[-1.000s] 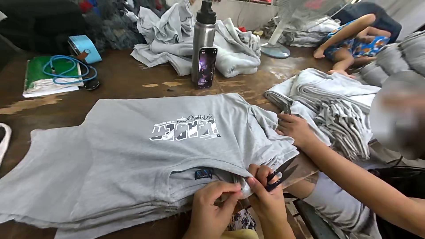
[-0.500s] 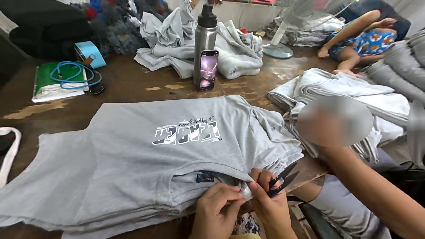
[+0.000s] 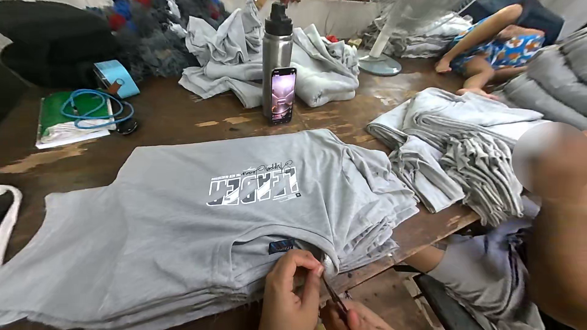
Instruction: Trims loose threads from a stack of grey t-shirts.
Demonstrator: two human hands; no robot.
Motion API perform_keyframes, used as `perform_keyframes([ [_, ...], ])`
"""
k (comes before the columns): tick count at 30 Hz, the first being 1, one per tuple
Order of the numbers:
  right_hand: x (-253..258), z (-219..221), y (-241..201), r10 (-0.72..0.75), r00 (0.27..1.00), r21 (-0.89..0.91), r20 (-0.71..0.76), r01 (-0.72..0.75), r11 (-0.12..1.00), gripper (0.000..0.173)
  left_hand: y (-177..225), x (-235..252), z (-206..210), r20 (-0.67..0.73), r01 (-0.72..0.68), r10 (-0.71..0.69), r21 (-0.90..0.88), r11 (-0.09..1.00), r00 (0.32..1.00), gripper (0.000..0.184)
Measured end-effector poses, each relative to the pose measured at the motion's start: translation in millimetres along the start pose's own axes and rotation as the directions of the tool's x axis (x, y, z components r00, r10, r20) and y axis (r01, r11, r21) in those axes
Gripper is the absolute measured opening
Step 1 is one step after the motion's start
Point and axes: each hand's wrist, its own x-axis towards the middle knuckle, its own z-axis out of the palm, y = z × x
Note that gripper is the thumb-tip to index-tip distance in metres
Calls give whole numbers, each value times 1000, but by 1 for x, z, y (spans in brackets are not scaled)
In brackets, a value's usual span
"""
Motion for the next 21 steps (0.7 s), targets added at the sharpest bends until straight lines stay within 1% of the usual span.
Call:
perform_keyframes([
  [4, -3, 4, -3, 68, 995, 34, -75, -66, 997, 46, 3, 0, 0, -5, 24, -24, -57, 998, 1000, 15],
  [6, -1, 4, -7, 81, 994, 42, -79, -78, 996, 44, 3, 0, 0, -10, 25, -26, -53, 998, 1000, 17],
  [11, 2, 4, -7, 58, 996, 104, -63, -51, 993, 37, 2, -1, -1, -14, 8, -9, -37, 999, 1000, 17],
  [16, 10, 6, -11, 43, 997, 205, -64, -29, 978, 37, 2, -2, 2, -10, 27, -27, -66, 997, 1000, 17],
  [19, 16, 7, -13, 29, 998, 196, -54, -18, 980, 37, 3, -2, 2, -12, 29, -30, -64, 998, 999, 16],
  [21, 18, 9, -14, 42, 996, 182, -84, -27, 983, 37, 3, -3, 2, -22, 30, -31, -56, 998, 999, 16],
])
